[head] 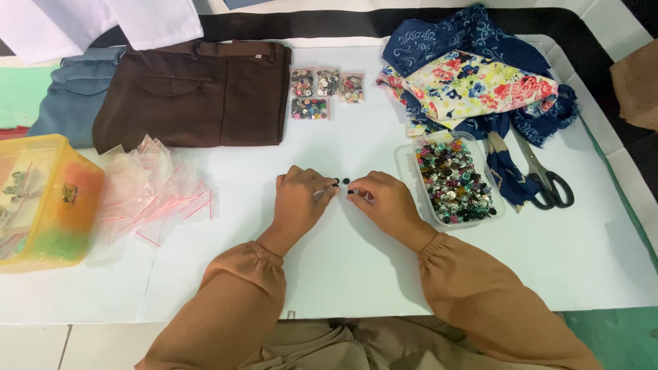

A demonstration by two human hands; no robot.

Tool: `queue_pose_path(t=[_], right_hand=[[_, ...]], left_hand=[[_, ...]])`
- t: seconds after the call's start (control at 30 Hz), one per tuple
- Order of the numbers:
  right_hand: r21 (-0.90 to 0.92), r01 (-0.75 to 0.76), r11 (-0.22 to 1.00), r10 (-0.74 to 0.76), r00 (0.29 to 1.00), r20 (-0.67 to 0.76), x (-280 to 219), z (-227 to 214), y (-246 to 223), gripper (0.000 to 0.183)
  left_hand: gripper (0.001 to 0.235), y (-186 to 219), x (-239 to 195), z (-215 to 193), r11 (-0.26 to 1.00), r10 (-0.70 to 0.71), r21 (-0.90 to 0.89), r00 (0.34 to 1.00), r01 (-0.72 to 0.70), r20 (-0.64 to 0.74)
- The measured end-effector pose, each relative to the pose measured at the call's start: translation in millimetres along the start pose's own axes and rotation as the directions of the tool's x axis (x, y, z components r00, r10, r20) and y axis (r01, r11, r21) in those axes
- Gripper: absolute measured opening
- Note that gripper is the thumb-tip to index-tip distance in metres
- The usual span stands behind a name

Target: The person sorts colorful buttons from a container onto a white table, arranging them by color. They then pick up small plastic bags and place the sorted buttons inside them, sealing the bags and placing them into a yellow container.

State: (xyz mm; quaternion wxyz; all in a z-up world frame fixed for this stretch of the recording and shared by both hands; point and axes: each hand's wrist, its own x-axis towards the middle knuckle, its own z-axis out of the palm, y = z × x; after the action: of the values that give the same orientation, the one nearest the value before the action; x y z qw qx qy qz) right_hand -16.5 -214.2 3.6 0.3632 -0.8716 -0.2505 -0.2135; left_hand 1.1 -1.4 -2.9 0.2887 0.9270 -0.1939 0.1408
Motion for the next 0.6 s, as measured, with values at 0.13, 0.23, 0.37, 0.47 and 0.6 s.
queue_pose_path(t=[0.13,0.23,0.37,0.47,0.6], right_hand=[[-0.053,-0.054,0.997,0.057,0.996,0.064,3.6,14.7,7.4,0.014],[-0.072,-0.044,0.996,0.049,0.996,0.075,1.4,17.3,6.1,0.013],[-0.087,-0.013,0.996,0.017,0.999,0.049,-3.3,19.7,7.5,0.011],[-0.116,0.018,0.993,-0.014,0.999,0.037,-4.7,12.0,0.6,0.012],[-0.066,-0.046,0.997,0.045,0.999,-0.022,-3.9,-23.1,-11.7,0.017]], left_hand=[[0.013,1.6,0.0,4.9,0.999,0.038,0.031,0.999,-0.037,-0.009],[0.013,-0.8,-1.1,9.5,0.999,0.038,0.013,0.999,-0.037,-0.012],[0.013,4.0,-3.0,7.2,1.0,0.024,-0.009,1.0,-0.024,-0.004],[0.012,13.3,-5.0,-0.1,0.999,0.033,-0.015,0.999,-0.033,-0.025],[0.027,18.4,-6.0,1.3,0.986,0.155,-0.032,0.976,-0.161,-0.152]])
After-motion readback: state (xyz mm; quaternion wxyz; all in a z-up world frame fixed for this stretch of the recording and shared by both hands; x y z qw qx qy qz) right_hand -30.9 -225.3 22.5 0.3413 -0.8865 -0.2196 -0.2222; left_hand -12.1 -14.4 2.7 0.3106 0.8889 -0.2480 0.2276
